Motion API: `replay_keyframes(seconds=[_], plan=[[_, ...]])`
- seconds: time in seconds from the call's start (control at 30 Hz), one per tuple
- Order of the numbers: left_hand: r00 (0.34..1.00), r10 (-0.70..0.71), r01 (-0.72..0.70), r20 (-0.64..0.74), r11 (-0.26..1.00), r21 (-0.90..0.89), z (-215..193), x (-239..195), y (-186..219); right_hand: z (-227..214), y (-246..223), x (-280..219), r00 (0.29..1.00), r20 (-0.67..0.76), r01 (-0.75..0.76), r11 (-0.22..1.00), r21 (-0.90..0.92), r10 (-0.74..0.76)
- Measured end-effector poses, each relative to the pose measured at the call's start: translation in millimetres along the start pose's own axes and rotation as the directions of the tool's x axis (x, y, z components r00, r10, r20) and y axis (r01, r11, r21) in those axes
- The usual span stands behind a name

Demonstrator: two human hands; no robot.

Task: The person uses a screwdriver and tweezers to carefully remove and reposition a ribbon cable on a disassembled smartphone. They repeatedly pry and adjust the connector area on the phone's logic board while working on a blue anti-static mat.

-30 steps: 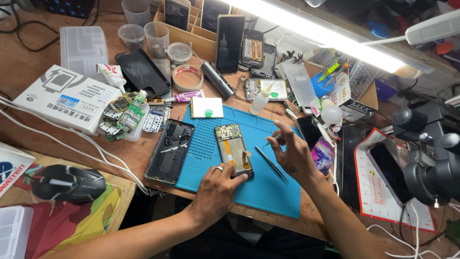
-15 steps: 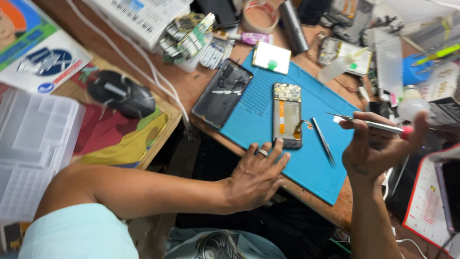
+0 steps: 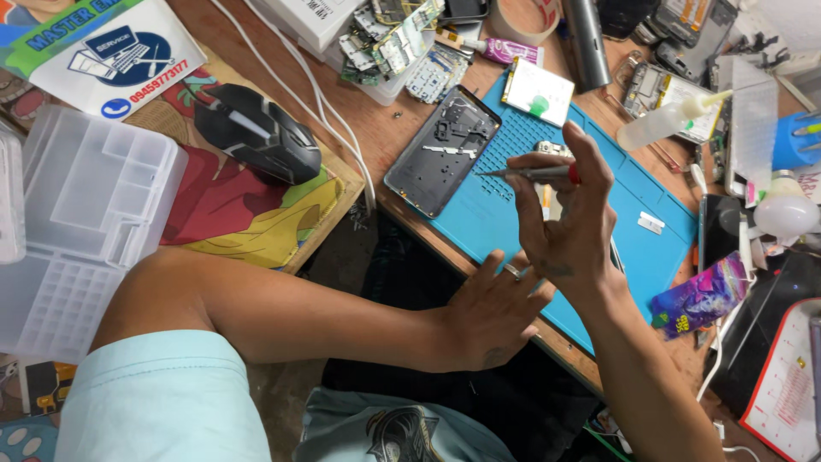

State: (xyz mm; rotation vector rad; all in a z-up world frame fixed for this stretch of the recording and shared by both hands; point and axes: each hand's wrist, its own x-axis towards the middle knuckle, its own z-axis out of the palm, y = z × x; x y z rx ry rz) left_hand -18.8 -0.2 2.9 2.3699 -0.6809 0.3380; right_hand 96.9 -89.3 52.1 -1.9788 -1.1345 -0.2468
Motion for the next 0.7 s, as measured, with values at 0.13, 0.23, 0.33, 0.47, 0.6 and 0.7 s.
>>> replay_keyframes(seconds=[0.13,0.23,0.33,0.47,0.6,0.7], plan=[[0.970,-0.047,0.043,0.237,0.999,0.021,9.0,4.5,-2.4,13.5,7.9,7.4,0.999,-0.007,-0.039,0.998,-0.056,0.038],[0.985,-0.051,0.037,0.165,0.996,0.083,8.9,2.7,1.7,21.5,12.8,9.4,0.999,-0.007,-0.052,0.995,-0.085,0.051],[0.988,-0.008,-0.013,0.157,0.991,0.130,5.6,-0.7,0.1,27.6,17.7,9.1,0.999,0.000,-0.045,0.993,-0.111,0.046],[0.984,0.030,-0.053,0.176,0.990,0.128,0.1,0.9,-3.9,26.7,20.4,7.7,0.998,-0.012,-0.064,0.991,-0.122,0.063],[0.989,0.022,-0.038,0.146,0.993,0.114,-3.2,3.7,-2.5,28.4,20.5,10.8,0.998,-0.016,-0.056,0.995,-0.085,0.055],[0.979,0.034,-0.052,0.202,0.995,0.082,-1.9,0.7,-5.5,29.2,19.2,10.6,0.998,-0.003,-0.066,0.993,-0.101,0.066]])
